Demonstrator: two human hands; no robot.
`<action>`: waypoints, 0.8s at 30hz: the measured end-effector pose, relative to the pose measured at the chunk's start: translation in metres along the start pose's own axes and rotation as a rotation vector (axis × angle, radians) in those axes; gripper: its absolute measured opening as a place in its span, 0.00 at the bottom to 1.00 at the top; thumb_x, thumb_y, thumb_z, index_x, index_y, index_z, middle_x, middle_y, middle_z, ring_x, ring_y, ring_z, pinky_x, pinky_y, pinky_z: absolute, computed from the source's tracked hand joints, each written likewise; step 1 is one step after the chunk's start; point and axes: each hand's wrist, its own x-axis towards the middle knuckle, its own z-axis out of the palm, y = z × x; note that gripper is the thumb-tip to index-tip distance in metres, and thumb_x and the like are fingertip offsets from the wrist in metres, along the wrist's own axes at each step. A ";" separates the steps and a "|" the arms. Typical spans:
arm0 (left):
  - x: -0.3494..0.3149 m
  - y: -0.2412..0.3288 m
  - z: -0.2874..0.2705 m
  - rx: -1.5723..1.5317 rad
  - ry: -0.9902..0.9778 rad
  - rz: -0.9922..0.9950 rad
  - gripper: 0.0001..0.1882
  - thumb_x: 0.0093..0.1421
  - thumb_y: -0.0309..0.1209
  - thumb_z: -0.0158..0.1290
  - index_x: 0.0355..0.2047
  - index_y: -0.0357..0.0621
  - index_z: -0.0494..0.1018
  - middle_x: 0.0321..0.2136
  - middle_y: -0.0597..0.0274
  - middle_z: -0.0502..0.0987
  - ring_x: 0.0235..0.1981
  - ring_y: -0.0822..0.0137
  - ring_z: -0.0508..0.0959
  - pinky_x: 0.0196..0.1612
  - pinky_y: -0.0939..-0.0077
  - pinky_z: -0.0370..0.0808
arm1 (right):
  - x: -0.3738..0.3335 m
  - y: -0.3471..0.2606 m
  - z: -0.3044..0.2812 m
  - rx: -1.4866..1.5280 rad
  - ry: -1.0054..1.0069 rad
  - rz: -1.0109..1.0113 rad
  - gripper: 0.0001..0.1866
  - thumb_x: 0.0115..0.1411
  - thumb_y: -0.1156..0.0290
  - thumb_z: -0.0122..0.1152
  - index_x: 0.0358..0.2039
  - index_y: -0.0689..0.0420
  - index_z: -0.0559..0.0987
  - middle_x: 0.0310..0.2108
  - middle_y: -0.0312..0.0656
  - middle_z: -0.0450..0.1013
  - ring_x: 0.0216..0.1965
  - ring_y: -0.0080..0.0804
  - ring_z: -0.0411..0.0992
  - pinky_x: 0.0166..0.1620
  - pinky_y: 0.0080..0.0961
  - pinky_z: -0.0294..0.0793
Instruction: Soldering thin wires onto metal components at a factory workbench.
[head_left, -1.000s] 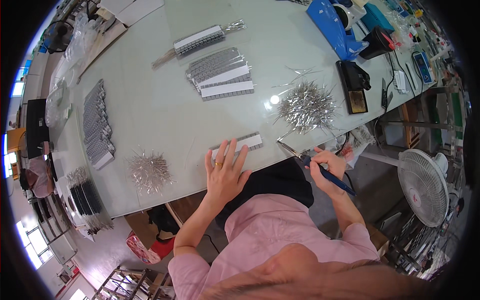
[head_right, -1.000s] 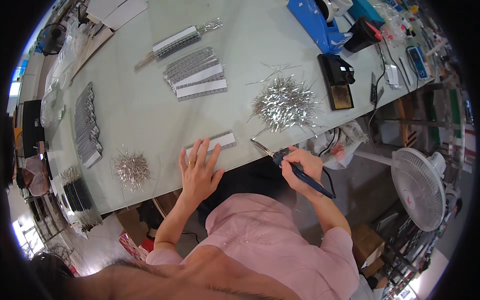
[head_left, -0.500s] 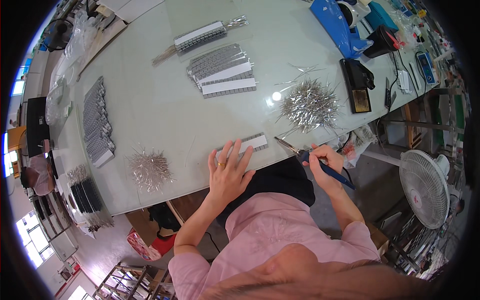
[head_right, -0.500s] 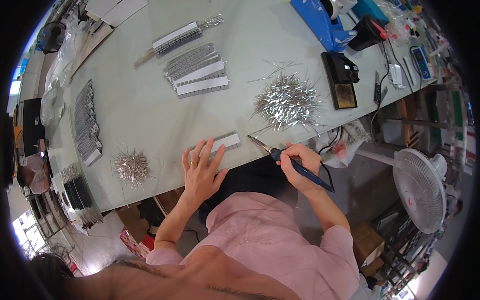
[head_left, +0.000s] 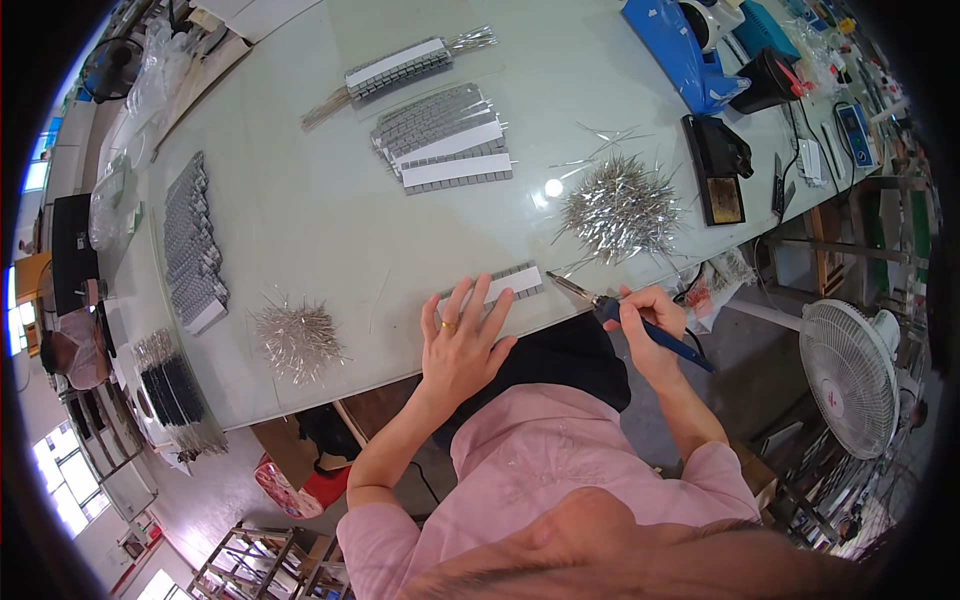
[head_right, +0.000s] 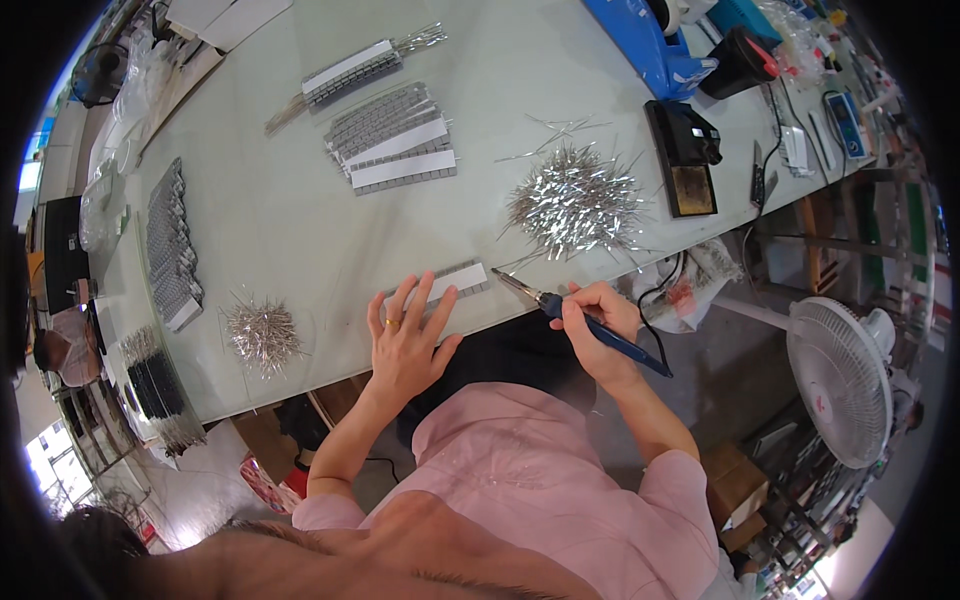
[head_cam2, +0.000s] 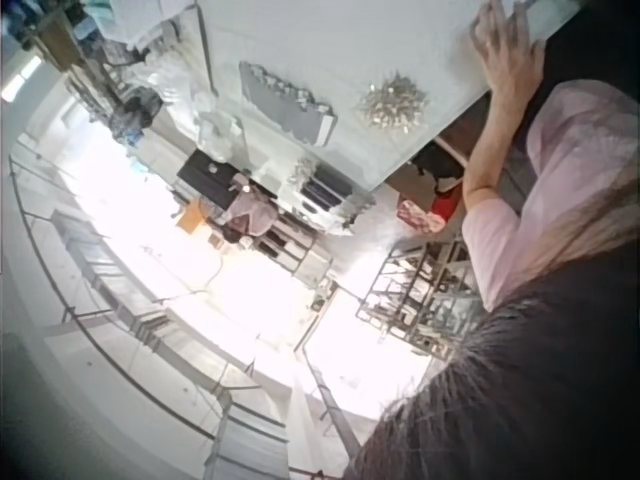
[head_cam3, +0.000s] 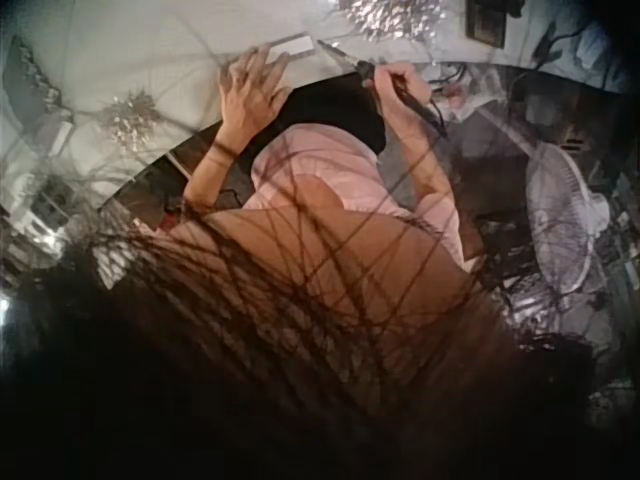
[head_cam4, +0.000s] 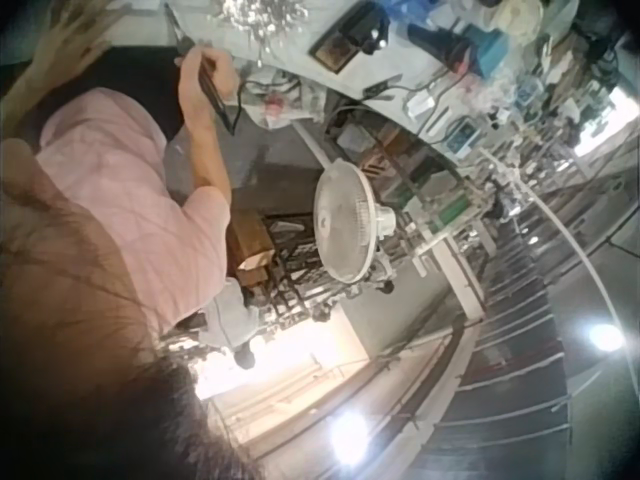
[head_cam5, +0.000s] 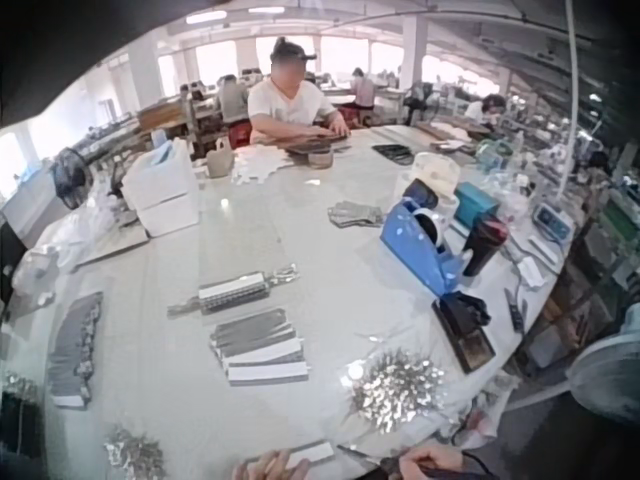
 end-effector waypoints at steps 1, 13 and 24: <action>0.000 0.000 0.000 0.004 0.001 0.000 0.31 0.56 0.44 0.59 0.60 0.57 0.69 0.64 0.58 0.62 0.64 0.57 0.61 0.63 0.47 0.51 | 0.000 -0.001 0.000 0.000 0.000 0.001 0.05 0.62 0.77 0.58 0.29 0.62 0.72 0.23 0.36 0.75 0.25 0.23 0.79 0.58 0.30 0.71; 0.001 -0.001 0.001 -0.002 0.003 0.020 0.31 0.56 0.45 0.59 0.60 0.57 0.69 0.64 0.57 0.62 0.64 0.57 0.61 0.63 0.46 0.51 | 0.007 -0.024 0.004 -0.405 -0.039 -0.450 0.05 0.47 0.78 0.66 0.24 0.60 0.77 0.22 0.41 0.75 0.23 0.36 0.76 0.45 0.37 0.81; -0.003 -0.003 -0.006 -0.024 -0.022 -0.025 0.31 0.54 0.44 0.60 0.60 0.58 0.69 0.65 0.57 0.60 0.65 0.57 0.59 0.63 0.45 0.49 | 0.012 -0.033 0.010 -0.475 -0.113 -0.450 0.06 0.47 0.79 0.66 0.25 0.59 0.76 0.21 0.43 0.74 0.24 0.38 0.76 0.45 0.38 0.81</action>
